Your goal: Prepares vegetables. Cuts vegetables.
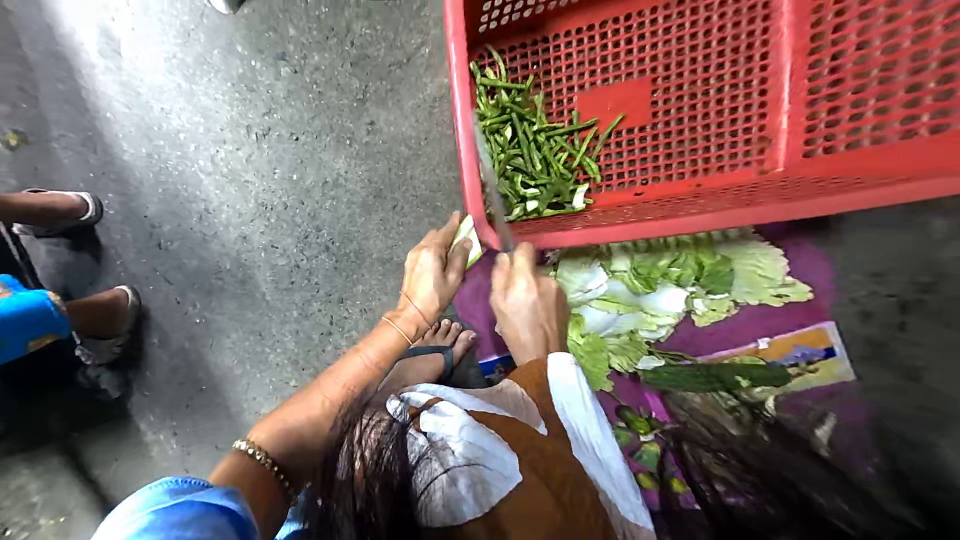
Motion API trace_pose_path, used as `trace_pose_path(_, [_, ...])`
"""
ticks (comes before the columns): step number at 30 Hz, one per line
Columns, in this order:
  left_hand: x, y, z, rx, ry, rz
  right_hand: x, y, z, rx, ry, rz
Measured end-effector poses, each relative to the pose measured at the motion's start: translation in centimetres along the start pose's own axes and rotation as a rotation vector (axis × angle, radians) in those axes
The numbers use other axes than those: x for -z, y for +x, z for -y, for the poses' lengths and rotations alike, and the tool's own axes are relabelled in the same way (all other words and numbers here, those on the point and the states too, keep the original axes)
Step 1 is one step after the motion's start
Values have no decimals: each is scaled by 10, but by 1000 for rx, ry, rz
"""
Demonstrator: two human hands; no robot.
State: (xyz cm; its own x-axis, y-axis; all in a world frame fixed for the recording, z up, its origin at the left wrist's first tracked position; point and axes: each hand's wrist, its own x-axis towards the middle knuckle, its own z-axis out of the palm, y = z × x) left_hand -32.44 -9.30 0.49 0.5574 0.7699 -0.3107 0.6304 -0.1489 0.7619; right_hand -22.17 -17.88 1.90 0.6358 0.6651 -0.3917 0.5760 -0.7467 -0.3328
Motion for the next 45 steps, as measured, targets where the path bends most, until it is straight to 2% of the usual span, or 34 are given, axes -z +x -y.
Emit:
trace_pose_path(3, [5, -2, -6, 29, -42, 26, 13, -2, -10, -50, 94, -123])
trace_pose_path(6, [3, 2, -9, -14, -6, 1, 4, -13, -16, 77, 80, -174])
trace_pose_path(12, [1, 6, -14, -31, 80, -19, -19, -31, -8, 154, 39, -97])
trace_pose_path(16, [-3, 11, -16, -25, 83, -17, -27, -30, -10, 143, -13, -172])
trace_pose_path(21, [-3, 13, -16, -37, 110, 4, -31, -31, -9, 118, -41, -168])
trace_pose_path(29, [1, 19, -18, -19, 120, 69, -28, -16, 1, 53, -91, 2])
trace_pose_path(32, [-5, 15, -11, -67, 148, 75, -1, -2, 22, -70, -102, 256])
trace_pose_path(34, [-6, 8, -7, -29, 83, 69, 10, 2, 26, -96, -100, 335])
trace_pose_path(36, [-2, 8, -7, 99, -98, 50, 12, 6, 11, -46, -67, 196])
trace_pose_path(38, [4, 13, -4, 271, -406, 24, 12, 14, -11, -9, -8, -26])
trace_pose_path(40, [11, 19, -6, 426, -764, 55, 19, 20, -24, -57, 72, -93])
trace_pose_path(41, [13, 22, -8, 470, -846, 72, 23, 21, -28, -70, 138, -79])
trace_pose_path(43, [11, 25, -7, 454, -806, 80, 25, 13, -28, -75, 239, -17])
trace_pose_path(45, [5, 26, -3, 355, -625, 55, 19, -1, -22, -25, 252, -38])
